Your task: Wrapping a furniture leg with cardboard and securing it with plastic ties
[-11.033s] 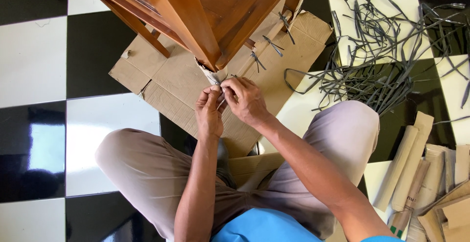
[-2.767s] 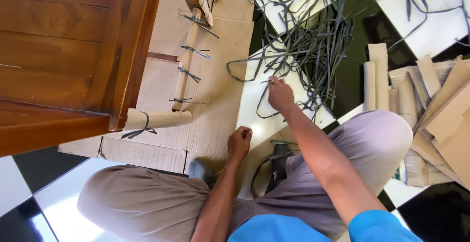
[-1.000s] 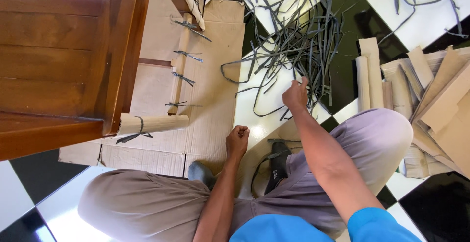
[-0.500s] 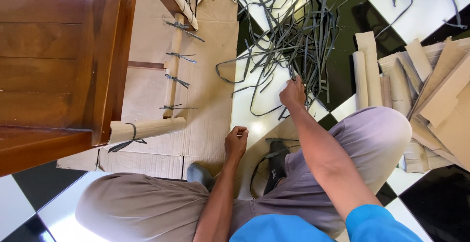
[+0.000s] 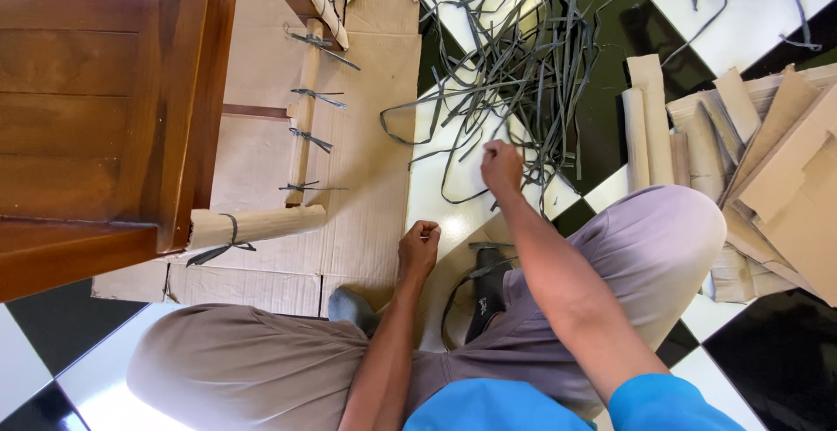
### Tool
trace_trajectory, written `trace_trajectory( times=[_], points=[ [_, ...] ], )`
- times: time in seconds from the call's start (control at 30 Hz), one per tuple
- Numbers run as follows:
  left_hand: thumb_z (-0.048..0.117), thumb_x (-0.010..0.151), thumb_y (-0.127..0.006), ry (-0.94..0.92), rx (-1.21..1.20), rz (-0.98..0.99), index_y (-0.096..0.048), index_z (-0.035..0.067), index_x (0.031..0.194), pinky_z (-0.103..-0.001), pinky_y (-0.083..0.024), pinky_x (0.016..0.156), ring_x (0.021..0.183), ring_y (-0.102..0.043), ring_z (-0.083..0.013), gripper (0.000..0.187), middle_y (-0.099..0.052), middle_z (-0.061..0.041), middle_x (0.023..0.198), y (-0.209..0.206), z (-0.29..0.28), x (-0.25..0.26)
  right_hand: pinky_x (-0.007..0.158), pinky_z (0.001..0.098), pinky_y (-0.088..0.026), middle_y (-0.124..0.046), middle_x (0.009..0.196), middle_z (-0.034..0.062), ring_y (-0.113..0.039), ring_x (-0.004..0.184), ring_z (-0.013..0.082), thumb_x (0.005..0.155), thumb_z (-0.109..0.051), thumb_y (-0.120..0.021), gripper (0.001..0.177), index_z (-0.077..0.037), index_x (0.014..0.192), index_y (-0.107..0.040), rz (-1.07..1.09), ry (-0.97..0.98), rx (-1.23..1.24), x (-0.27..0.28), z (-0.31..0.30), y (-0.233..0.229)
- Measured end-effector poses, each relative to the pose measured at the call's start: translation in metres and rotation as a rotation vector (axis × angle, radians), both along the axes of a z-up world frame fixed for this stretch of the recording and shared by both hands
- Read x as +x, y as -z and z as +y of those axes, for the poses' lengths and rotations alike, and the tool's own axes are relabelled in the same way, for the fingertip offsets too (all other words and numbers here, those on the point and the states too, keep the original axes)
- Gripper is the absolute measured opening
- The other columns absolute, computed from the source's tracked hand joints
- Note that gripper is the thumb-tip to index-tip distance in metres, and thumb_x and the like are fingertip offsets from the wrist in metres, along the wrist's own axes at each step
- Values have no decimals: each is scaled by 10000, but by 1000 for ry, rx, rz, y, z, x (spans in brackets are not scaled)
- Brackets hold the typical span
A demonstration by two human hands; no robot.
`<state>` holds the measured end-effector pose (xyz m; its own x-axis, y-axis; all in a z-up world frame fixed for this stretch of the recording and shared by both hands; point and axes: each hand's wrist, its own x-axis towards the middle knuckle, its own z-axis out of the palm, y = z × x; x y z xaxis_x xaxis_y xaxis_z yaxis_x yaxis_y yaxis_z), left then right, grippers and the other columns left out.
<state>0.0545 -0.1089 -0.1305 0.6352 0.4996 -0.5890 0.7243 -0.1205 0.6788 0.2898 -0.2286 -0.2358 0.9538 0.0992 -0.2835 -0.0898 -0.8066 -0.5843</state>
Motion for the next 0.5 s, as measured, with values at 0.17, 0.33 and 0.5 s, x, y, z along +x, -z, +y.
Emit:
trace_trajectory(
  times=[0.17,0.33,0.5],
  points=[
    [334,940,-652,-41,-15,-19,-750,177,1083,-424,-552,894,996,-751,-259,234,-780,-48,989,-6,1,-1,811,439,-578,-752,893,101,-744,899,303,890,-292,-719,284,-200,1157,-688,254,57,145,-38,18,-30],
    [409,961,-627,-138,-9,-71,-754,178,1080,-450,-547,912,994,-748,-285,290,-783,-61,984,-5,9,7,631,259,-559,-723,832,126,-650,657,147,882,-135,-772,227,-75,1100,-788,548,14,573,-74,37,-94],
    [543,985,-488,-310,-104,-83,-761,176,1006,-424,-538,872,856,-724,-241,458,-771,-50,909,-10,22,12,587,241,-514,-684,750,123,-624,650,150,844,-109,-775,268,-48,1104,-770,738,-322,606,-99,50,-148]
  ],
)
